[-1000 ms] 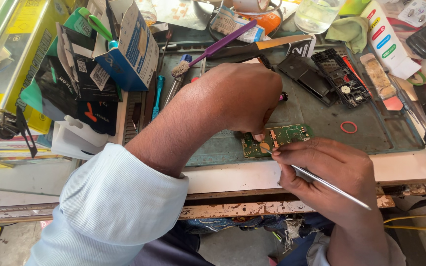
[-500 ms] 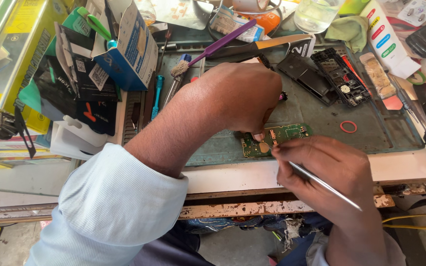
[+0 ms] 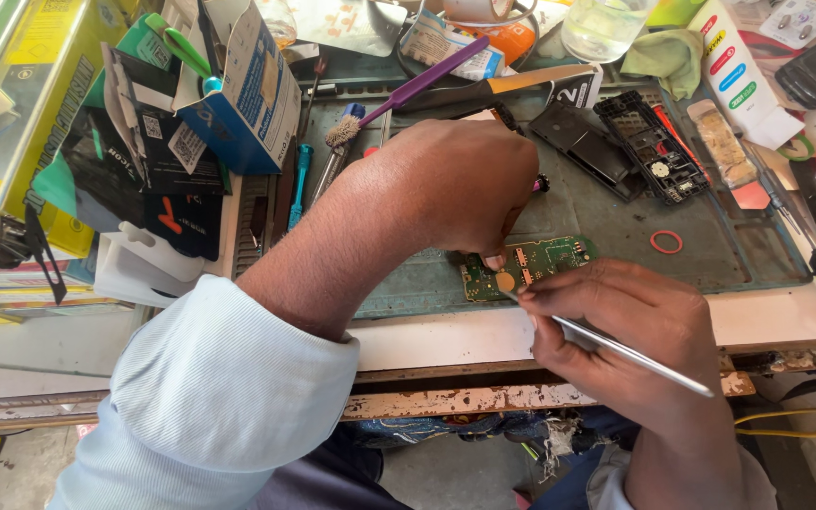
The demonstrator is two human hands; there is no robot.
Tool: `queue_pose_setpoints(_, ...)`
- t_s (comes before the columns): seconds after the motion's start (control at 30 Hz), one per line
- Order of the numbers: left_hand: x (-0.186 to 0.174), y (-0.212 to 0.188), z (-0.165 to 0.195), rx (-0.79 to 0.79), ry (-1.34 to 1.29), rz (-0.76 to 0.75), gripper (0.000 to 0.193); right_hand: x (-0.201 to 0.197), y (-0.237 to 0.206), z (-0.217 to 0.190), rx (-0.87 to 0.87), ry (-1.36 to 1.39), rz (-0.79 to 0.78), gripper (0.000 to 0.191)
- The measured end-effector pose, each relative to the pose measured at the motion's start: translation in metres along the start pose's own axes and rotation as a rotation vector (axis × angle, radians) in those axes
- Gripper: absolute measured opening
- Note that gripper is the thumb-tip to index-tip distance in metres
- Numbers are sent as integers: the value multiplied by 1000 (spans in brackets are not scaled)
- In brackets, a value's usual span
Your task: The person cleans a green circuit board using a purple tool and then uses tweezers to manipulate a small component on the board.
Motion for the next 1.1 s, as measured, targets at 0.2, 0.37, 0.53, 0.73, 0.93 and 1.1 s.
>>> queue_pose_setpoints(0.2, 2, 0, -1, -27, -1, -41, 38, 0, -1, 3, 9, -17, 5, 14)
queue_pose_setpoints(0.37, 1, 0, -1, -19, -1, -24, 38, -1, -4, 5, -6, 46, -33, 15)
queue_pose_setpoints(0.53, 0, -1, -1, -1, -2, -10, 39, -1, -4, 7, 19, 45, -34, 16)
queue_pose_setpoints(0.73, 2, -1, -1, -25, -9, -26, 38, 0, -3, 8, -1, 92, -60, 15)
queue_pose_setpoints(0.93, 0, -1, -1, -15, -2, -6, 36, -1, -3, 8, -5, 106, -55, 15)
queue_pose_setpoints(1.1, 1, -1, -1, -27, -8, -22, 37, -1, -2, 9, 2, 116, -66, 15)
Point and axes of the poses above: each hand's wrist, its own y-axis towards the middle knuckle, its own x-axis out of the palm, z = x × y, the point moved 7 cm from there along y, towards the middle knuckle, and after that the axes turned 6 degrees about z, right-handed, at the moved point
